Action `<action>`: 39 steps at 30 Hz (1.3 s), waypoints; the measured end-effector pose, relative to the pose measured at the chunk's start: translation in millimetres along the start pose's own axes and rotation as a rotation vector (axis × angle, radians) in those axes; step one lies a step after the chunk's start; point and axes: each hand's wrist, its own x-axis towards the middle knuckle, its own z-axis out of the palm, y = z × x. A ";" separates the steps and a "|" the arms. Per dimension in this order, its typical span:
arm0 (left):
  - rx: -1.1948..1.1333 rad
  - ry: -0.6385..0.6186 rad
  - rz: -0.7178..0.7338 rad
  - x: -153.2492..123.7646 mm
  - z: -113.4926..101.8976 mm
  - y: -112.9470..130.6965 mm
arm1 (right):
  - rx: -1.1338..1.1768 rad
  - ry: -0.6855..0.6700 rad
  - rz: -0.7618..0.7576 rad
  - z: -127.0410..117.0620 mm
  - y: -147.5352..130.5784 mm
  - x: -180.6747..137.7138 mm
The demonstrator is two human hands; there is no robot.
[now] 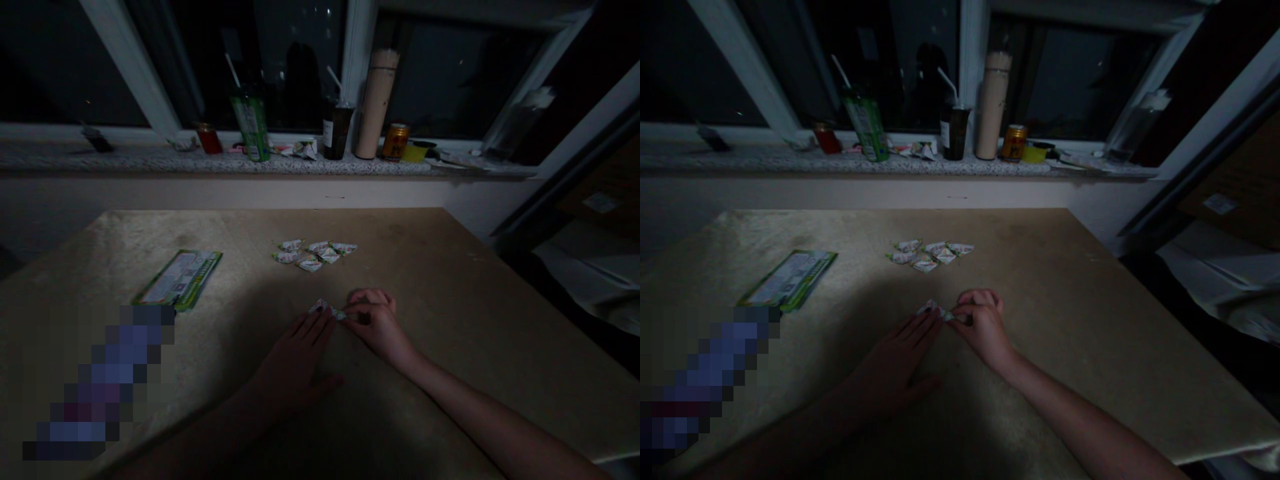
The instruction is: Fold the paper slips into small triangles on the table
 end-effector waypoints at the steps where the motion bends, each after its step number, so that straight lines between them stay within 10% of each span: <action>1: 0.002 0.005 0.000 0.1 -0.4 -0.5 | -0.001 -0.008 -0.028 -0.3 0.8 -0.8; 10: -0.021 -0.012 0.001 0.1 -4.4 -5.2 | -0.066 -0.184 -0.294 -13.7 -0.7 -10.6; 22: -0.026 -0.010 -0.022 5.6 -3.2 -1.9 | -0.119 -0.327 -0.291 -23.3 8.4 -5.2; 39: 0.017 0.013 -0.012 8.3 -3.3 -0.6 | -0.363 -0.254 -0.581 -21.5 -9.9 0.5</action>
